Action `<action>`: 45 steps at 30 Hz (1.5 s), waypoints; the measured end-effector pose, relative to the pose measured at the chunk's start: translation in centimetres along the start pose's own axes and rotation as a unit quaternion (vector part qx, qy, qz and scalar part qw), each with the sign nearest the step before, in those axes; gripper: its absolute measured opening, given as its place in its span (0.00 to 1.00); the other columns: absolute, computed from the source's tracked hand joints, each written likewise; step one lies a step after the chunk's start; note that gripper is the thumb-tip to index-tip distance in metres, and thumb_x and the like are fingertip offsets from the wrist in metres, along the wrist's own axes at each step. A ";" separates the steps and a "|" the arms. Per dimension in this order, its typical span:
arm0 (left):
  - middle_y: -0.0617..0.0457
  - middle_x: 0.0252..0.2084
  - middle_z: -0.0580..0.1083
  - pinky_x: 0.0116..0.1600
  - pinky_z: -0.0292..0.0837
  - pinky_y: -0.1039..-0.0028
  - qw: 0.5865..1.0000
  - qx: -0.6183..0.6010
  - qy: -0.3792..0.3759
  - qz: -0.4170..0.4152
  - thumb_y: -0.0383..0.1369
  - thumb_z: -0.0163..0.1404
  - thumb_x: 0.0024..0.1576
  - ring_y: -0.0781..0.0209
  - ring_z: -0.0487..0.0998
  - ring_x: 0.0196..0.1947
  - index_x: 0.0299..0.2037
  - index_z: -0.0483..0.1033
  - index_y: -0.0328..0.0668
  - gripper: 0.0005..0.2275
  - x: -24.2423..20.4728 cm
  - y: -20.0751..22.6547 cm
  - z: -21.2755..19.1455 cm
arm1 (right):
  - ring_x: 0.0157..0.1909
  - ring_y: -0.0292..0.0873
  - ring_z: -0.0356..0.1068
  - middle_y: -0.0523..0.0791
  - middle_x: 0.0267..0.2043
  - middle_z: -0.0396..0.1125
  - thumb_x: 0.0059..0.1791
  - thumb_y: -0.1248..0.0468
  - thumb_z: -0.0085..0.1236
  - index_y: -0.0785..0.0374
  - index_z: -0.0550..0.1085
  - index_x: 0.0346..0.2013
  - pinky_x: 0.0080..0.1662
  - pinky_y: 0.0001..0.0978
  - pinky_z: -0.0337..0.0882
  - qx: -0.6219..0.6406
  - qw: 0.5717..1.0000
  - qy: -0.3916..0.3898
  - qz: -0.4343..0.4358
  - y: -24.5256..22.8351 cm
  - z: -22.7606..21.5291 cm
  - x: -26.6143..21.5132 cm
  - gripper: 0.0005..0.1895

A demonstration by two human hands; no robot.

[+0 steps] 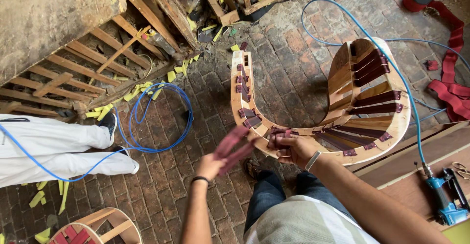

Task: The person weaves maroon fabric strips into the frame of a wooden chair seat. They use a pneumatic nail gun to secure the strips and scissors to trim excess material. The person repeatedly positions, staples, and cuts the fabric to form a woven pattern.

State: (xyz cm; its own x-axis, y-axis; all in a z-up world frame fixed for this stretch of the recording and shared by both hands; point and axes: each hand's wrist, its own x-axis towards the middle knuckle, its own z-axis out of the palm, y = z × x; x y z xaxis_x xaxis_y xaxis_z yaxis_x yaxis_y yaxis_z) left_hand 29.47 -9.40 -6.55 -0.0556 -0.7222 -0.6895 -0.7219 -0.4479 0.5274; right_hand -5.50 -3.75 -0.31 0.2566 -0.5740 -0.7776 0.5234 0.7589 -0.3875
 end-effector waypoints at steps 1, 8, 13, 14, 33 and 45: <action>0.46 0.42 0.84 0.50 0.76 0.64 0.998 0.041 0.043 -0.027 0.40 0.59 0.51 0.55 0.85 0.42 0.50 0.82 0.48 0.17 -0.3 -2.2 -1.9 | 0.27 0.33 0.72 0.40 0.35 0.75 0.54 0.56 0.52 0.56 0.77 0.42 0.34 0.30 0.76 0.006 1.000 -0.001 -0.006 0.1 0.4 0.3 0.09; 0.39 0.48 0.80 0.55 0.73 0.54 0.963 0.152 0.183 -0.127 0.47 0.53 0.57 0.38 0.79 0.51 0.49 0.80 0.44 0.18 -1.7 -9.0 -7.1 | 0.30 0.38 0.75 0.44 0.36 0.76 0.52 0.62 0.57 0.60 0.77 0.43 0.33 0.33 0.75 -0.065 0.996 0.048 -0.031 0.0 1.9 2.7 0.08; 0.50 0.49 0.80 0.58 0.74 0.63 0.999 -0.005 0.042 -0.009 0.43 0.61 0.50 0.57 0.81 0.50 0.52 0.78 0.40 0.22 -1.3 -3.3 -1.4 | 0.30 0.39 0.74 0.44 0.36 0.78 0.50 0.65 0.59 0.62 0.78 0.43 0.35 0.32 0.77 -0.200 0.980 0.026 0.006 1.7 4.2 3.8 0.08; 0.47 0.55 0.75 0.60 0.73 0.61 0.995 -0.083 0.022 0.055 0.41 0.64 0.48 0.52 0.77 0.54 0.59 0.70 0.41 0.29 -1.3 -1.1 0.5 | 0.30 0.40 0.74 0.46 0.35 0.77 0.51 0.65 0.59 0.64 0.78 0.43 0.36 0.33 0.77 -0.216 0.976 0.000 0.002 2.1 4.5 3.9 0.08; 0.43 0.36 0.82 0.46 0.77 0.61 0.985 0.166 -0.049 -0.004 0.47 0.52 0.50 0.48 0.84 0.38 0.41 0.85 0.46 0.18 1.8 -0.3 5.7 | 0.27 0.36 0.72 0.42 0.34 0.74 0.51 0.65 0.54 0.63 0.77 0.42 0.31 0.30 0.75 0.000 0.995 0.095 -0.045 0.6 -10.7 1.0 0.08; 0.36 0.49 0.79 0.59 0.72 0.57 0.948 0.227 0.070 -0.213 0.50 0.55 0.48 0.39 0.79 0.55 0.47 0.82 0.40 0.24 -4.8 -9.2 4.2 | 0.40 0.41 0.74 0.47 0.42 0.75 0.50 0.61 0.60 0.63 0.79 0.50 0.40 0.36 0.74 -0.165 0.905 0.367 -0.136 -5.7 -36.4 0.2 0.15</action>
State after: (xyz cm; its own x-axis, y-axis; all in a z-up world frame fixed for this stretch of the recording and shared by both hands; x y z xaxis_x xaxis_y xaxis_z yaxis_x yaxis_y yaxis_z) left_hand 33.45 0.40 -10.16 0.3769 -0.6039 -0.7023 -0.8825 -0.4643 -0.0744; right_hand -38.04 2.98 -16.29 -0.5184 -0.4859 -0.7037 0.1842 0.7401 -0.6467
